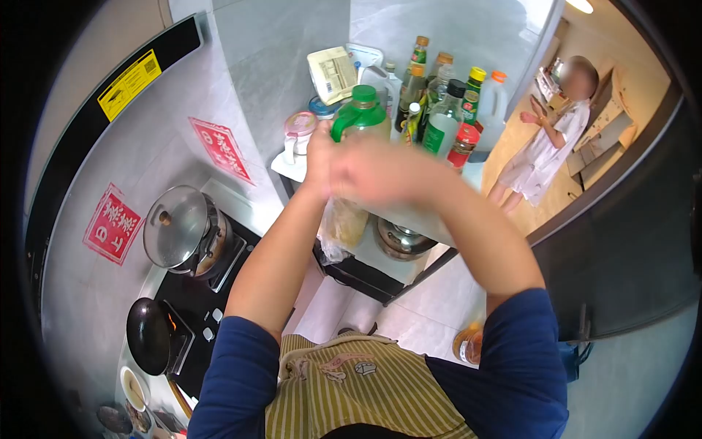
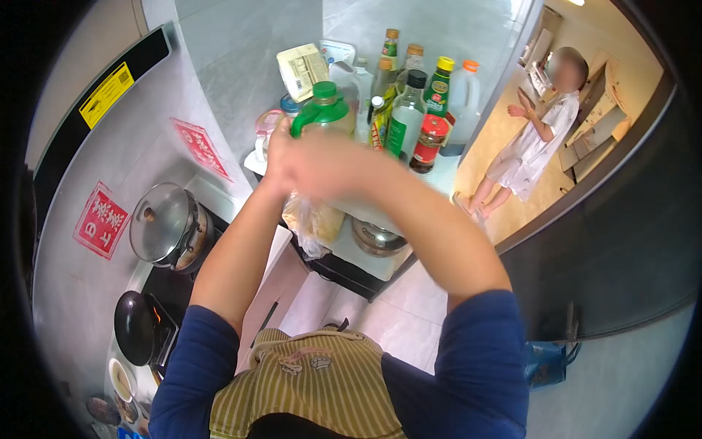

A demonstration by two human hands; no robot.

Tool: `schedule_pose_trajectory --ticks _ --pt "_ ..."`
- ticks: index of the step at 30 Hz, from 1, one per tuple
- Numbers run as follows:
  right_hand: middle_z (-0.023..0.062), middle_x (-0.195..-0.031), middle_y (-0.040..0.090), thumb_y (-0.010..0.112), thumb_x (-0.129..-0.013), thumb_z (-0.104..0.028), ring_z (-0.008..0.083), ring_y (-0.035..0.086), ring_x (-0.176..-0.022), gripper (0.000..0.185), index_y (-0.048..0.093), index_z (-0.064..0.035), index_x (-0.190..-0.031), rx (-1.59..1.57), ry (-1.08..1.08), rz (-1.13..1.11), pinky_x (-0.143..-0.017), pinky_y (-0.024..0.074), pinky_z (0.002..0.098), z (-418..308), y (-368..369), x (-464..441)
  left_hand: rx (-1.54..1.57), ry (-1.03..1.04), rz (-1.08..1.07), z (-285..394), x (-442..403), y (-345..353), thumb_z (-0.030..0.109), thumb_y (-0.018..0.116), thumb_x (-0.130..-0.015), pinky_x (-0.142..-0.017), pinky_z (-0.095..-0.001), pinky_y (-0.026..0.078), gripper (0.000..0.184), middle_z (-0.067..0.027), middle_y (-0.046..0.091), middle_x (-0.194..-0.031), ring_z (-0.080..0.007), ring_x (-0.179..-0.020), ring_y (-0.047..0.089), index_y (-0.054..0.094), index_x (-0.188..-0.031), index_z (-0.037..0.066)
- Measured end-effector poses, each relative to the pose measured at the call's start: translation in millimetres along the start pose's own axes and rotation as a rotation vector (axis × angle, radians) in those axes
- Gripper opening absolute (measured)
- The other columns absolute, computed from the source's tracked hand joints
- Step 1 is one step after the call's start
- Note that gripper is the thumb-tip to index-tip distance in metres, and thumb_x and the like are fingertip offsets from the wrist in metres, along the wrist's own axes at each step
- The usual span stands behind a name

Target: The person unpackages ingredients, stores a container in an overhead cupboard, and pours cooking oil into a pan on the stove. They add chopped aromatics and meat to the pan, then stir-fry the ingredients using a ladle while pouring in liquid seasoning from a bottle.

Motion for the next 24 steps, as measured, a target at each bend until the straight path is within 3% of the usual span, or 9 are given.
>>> schedule_pose_trajectory --ticks 2,4,7,10,12,14,17,19,24 --pt "0.0138 -0.082 0.066 0.064 -0.091 -0.031 0.0349 0.062 -0.075 0.024 0.066 -0.0081 -0.083 -0.117 -0.031 -0.065 -0.069 0.0489 0.0470 -43.3 39.5 35.4 -0.594 0.081 0.008 23.5 9.9 -1.4 0.032 0.079 -0.080 -0.091 -0.0419 0.051 0.058 -0.0246 0.062 -0.115 -0.0409 -0.104 0.063 0.054 -0.121 -0.002" --pt "0.0137 -0.078 0.064 0.064 -0.092 -0.034 0.0355 0.060 -0.071 0.030 0.061 -0.0076 -0.079 -0.271 0.020 -0.328 -0.065 0.0469 0.0458 -49.7 114.4 58.6 -0.926 0.452 0.143 13.7 15.2 -10.5 0.041 0.081 -0.079 -0.089 -0.0442 0.049 0.059 -0.0218 0.059 -0.108 -0.0366 -0.102 0.059 0.057 -0.114 0.000" --pt "0.0182 -0.069 0.062 0.056 -0.096 -0.046 0.0361 0.061 -0.062 0.051 0.062 -0.0032 -0.070 -0.542 0.062 -0.356 -0.063 0.0461 0.0479 -49.6 250.6 85.1 -0.910 0.516 0.179 38.9 82.9 -46.5 0.037 0.082 -0.078 -0.092 -0.0438 0.047 0.070 -0.0207 0.052 -0.109 -0.0371 -0.106 0.054 0.048 -0.128 0.002" --pt "0.0171 -0.127 0.062 0.045 -0.105 -0.033 0.0275 0.058 -0.117 0.044 0.059 0.0012 -0.129 -0.837 -0.084 -0.433 -0.103 0.0420 0.0368 -76.2 399.6 134.2 -0.745 0.131 -0.285 -3.1 212.7 -132.2 0.017 0.076 -0.084 -0.087 -0.0380 0.052 0.050 -0.0174 0.059 -0.115 -0.0285 -0.100 0.063 0.052 -0.126 0.004" --pt "0.0158 -0.139 0.055 0.045 -0.105 -0.033 0.0228 0.052 -0.125 0.048 0.048 -0.0007 -0.141 -1.164 0.005 -0.768 -0.107 0.0394 0.0357 -99.6 387.7 148.0 -0.804 -0.099 -0.315 -48.8 334.4 -191.9 0.031 0.070 -0.090 -0.095 -0.0427 0.050 0.056 -0.0169 0.056 -0.133 -0.0323 -0.114 0.060 0.052 -0.135 0.004" --pt "0.0153 -0.143 0.053 0.046 -0.105 -0.033 0.0207 0.050 -0.129 0.052 0.043 -0.0023 -0.147 -1.197 0.096 -1.059 -0.108 0.0387 0.0348 -120.3 358.3 140.7 -0.566 -0.903 -0.279 -94.6 482.0 -248.8 0.040 0.065 -0.094 -0.107 -0.0424 0.040 0.065 -0.0176 0.050 -0.145 -0.0304 -0.131 0.049 0.046 -0.144 0.004" --pt "0.0160 -0.140 0.056 0.049 -0.104 -0.030 0.0216 0.053 -0.125 0.052 0.042 -0.0040 -0.148 -0.878 0.177 -1.310 -0.106 0.0404 0.0341 -144.9 327.2 99.2 -0.313 -0.970 -0.273 -65.1 616.5 -302.0 0.036 0.062 -0.095 -0.114 -0.0392 0.033 0.057 -0.0194 0.052 -0.144 -0.0298 -0.134 0.048 0.051 -0.143 0.006" --pt "0.0159 -0.132 0.062 0.056 -0.101 -0.027 0.0222 0.059 -0.117 0.043 0.056 -0.0044 -0.137 -0.880 -0.066 -1.250 -0.102 0.0440 0.0345 -133.7 398.4 89.5 -0.149 -0.978 0.175 -38.0 662.2 -334.1 0.035 0.057 -0.097 -0.111 -0.0388 0.037 0.051 -0.0191 0.056 -0.138 -0.0283 -0.130 0.051 0.055 -0.137 0.002" --pt "0.0141 -0.110 0.071 0.055 -0.099 -0.024 0.0182 0.066 -0.099 0.032 0.072 0.0025 -0.102 -1.047 0.137 -0.862 -0.092 0.0488 0.0315 -225.3 410.1 -9.2 0.562 -0.652 1.076 13.3 729.3 -451.5 0.046 0.042 -0.101 -0.109 -0.0433 0.041 0.062 -0.0183 0.061 -0.128 -0.0287 -0.120 0.058 0.051 -0.136 -0.004"
Point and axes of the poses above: each hand's wrist, its own x-axis away from the middle knuckle, its own y-axis out of the palm, z = x × y, the point moved 3 cm from there along -x, towards the middle knuckle
